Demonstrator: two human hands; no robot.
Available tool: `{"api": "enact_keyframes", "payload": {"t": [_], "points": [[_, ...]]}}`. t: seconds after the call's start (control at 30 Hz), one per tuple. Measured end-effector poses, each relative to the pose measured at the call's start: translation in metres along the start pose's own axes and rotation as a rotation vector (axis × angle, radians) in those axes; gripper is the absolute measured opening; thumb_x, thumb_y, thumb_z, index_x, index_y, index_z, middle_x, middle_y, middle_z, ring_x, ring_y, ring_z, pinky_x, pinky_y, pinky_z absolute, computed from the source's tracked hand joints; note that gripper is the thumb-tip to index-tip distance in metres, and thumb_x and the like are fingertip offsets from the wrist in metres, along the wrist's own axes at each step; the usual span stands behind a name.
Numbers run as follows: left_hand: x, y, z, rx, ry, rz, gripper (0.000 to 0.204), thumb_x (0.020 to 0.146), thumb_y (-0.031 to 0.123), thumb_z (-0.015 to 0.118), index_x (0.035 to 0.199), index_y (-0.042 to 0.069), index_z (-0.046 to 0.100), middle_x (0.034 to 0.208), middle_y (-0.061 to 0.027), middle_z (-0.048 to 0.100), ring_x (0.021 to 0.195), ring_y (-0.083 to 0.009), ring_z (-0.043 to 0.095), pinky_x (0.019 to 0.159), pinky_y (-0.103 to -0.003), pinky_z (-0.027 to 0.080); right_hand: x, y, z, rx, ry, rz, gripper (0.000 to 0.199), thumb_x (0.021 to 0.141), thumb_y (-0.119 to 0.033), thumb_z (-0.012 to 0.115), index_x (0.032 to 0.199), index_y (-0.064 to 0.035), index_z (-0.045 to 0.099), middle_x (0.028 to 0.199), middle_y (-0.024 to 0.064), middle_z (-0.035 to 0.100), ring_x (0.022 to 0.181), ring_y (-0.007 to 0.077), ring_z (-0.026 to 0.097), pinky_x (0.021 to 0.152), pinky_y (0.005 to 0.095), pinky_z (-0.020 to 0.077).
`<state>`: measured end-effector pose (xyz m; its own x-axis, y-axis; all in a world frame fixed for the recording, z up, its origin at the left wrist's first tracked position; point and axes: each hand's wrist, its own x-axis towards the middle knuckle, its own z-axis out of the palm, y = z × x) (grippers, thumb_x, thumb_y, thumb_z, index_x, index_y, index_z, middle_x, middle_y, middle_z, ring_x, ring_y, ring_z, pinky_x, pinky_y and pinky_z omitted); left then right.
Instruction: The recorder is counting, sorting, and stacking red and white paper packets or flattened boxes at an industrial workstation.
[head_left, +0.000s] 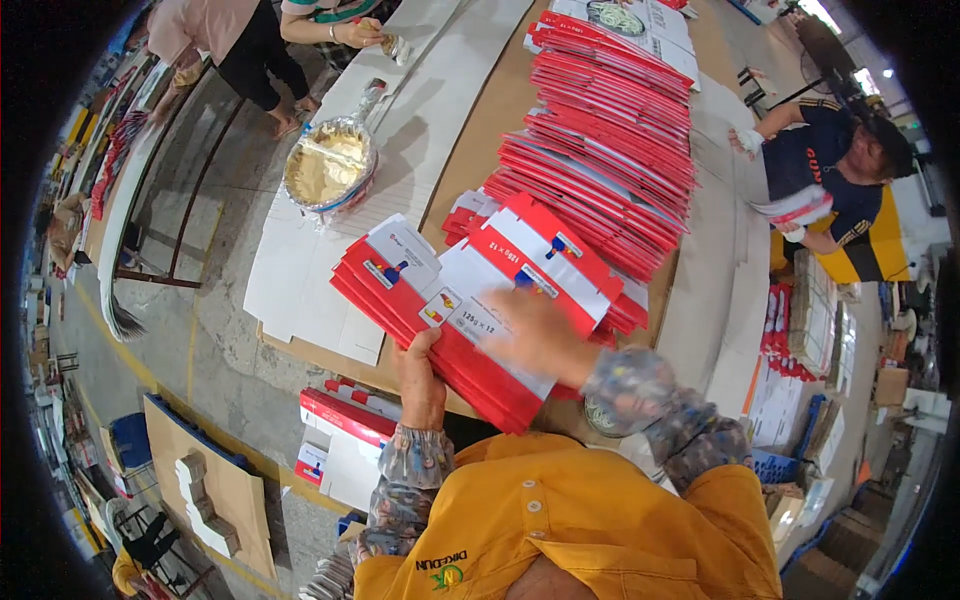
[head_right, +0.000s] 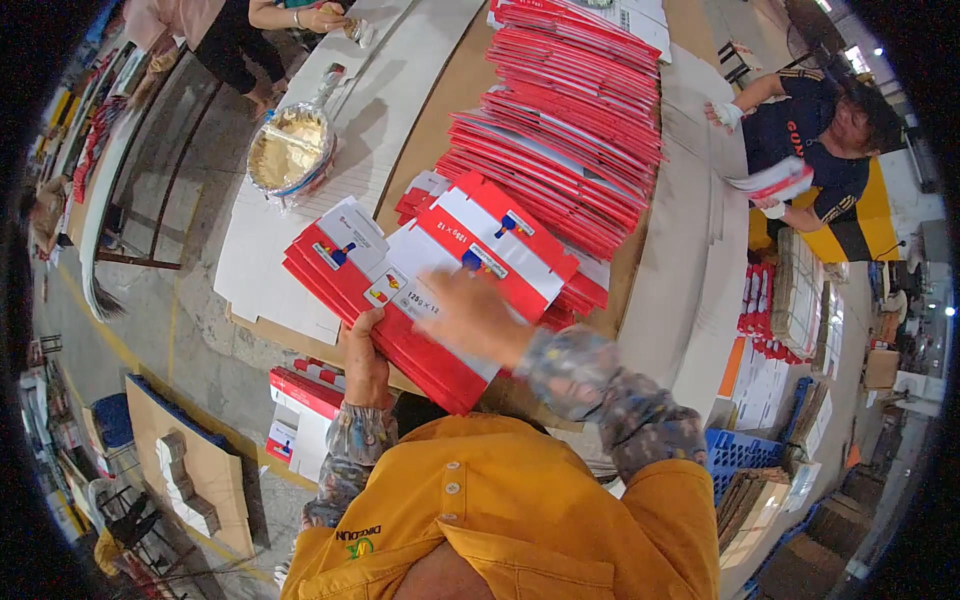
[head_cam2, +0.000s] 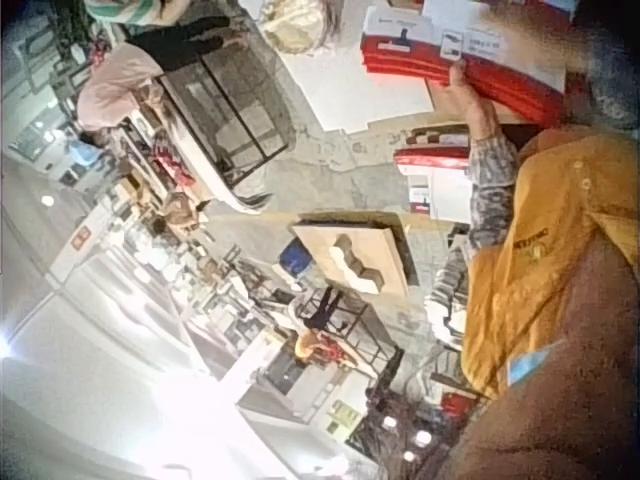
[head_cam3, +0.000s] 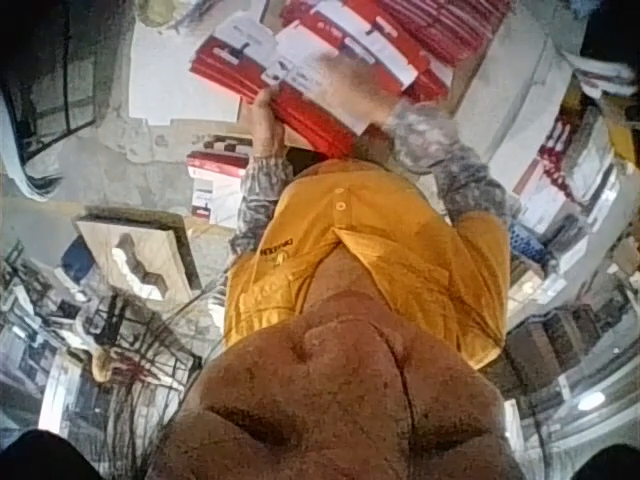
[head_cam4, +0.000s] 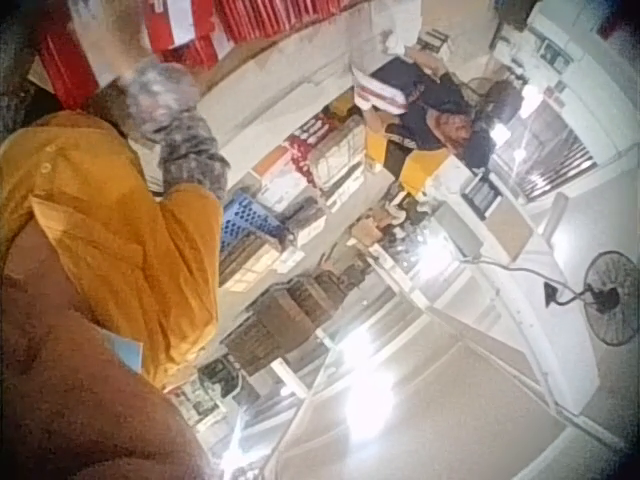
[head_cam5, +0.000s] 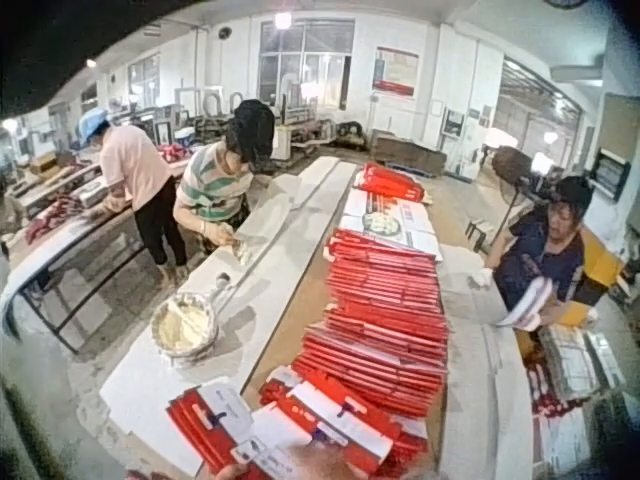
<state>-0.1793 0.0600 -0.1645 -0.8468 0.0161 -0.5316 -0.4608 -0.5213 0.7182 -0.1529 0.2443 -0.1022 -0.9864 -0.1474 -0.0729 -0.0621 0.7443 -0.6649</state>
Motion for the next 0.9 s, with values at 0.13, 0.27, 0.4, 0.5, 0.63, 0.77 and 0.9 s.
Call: {"api": "enact_keyframes", "payload": {"t": [0.13,0.27,0.4,0.5,0.63,0.77,0.9], "points": [[-0.002,0.004,0.000,0.009,-0.051,-0.007,0.051,0.073,0.002,0.061,0.122,0.001,0.047,0.109,-0.0119,0.060,0.097,-0.0235,0.060,0.088,-0.035,0.049,0.027,0.109,-0.094,-0.660,0.599,0.052,0.058,0.069,-0.028,0.076,0.116,-0.0041,0.050,0.107,0.0138,0.054,0.097,0.0331,0.050,0.081,0.0451,0.0402],[-0.004,0.005,0.003,0.018,-0.060,-0.018,0.054,0.073,0.004,0.062,0.124,0.000,0.045,0.112,-0.0127,0.058,0.100,-0.0243,0.059,0.088,-0.037,0.049,0.027,0.182,-0.126,-0.857,0.417,0.103,0.074,0.067,-0.039,0.077,0.123,-0.0043,0.045,0.107,0.0119,0.050,0.099,0.0303,0.049,0.081,0.0440,0.0395],[0.000,0.001,-0.006,0.025,-0.061,-0.001,0.055,0.073,0.004,0.061,0.125,0.001,0.043,0.115,-0.0131,0.057,0.102,-0.0244,0.057,0.090,-0.037,0.049,0.037,0.188,-0.141,-0.845,0.318,0.098,0.062,0.071,-0.033,0.075,0.118,-0.0044,0.047,0.104,0.0114,0.050,0.097,0.0302,0.050,0.079,0.0428,0.0404],[-0.004,0.008,0.003,0.022,-0.066,-0.038,0.055,0.073,0.005,0.061,0.126,0.001,0.043,0.115,-0.0129,0.057,0.102,-0.0244,0.057,0.090,-0.037,0.048,0.036,0.197,-0.134,-0.920,0.248,0.040,0.033,0.076,-0.017,0.065,0.102,-0.0052,0.047,0.099,0.0117,0.051,0.096,0.0315,0.052,0.077,0.0443,0.0438],[-0.003,0.007,0.002,0.021,-0.068,-0.011,0.055,0.074,0.005,0.061,0.125,0.001,0.043,0.116,-0.0127,0.057,0.103,-0.0245,0.057,0.090,-0.037,0.048,0.044,0.197,-0.125,-0.863,0.251,0.110,0.025,0.079,-0.013,0.060,0.097,-0.0058,0.045,0.094,0.0140,0.052,0.088,0.0324,0.058,0.071,0.0454,0.0507],[-0.006,0.009,0.007,0.015,-0.067,-0.021,0.054,0.074,0.004,0.061,0.125,0.002,0.044,0.116,-0.0125,0.057,0.103,-0.0242,0.057,0.091,-0.037,0.048,0.048,0.222,-0.133,-0.906,0.299,0.067,0.019,0.080,-0.011,0.058,0.094,-0.0058,0.046,0.085,0.0135,0.057,0.079,0.0323,0.062,0.063,0.0434,0.0523],[-0.004,0.005,0.002,0.009,-0.056,-0.032,0.054,0.074,0.003,0.061,0.126,0.002,0.044,0.116,-0.0121,0.057,0.103,-0.0239,0.058,0.091,-0.036,0.048,0.054,0.212,-0.156,-0.857,0.276,-0.046,0.010,0.083,-0.010,0.054,0.088,-0.0050,0.047,0.074,0.0148,0.061,0.066,0.0339,0.064,0.055,0.0445,0.0516]]}}
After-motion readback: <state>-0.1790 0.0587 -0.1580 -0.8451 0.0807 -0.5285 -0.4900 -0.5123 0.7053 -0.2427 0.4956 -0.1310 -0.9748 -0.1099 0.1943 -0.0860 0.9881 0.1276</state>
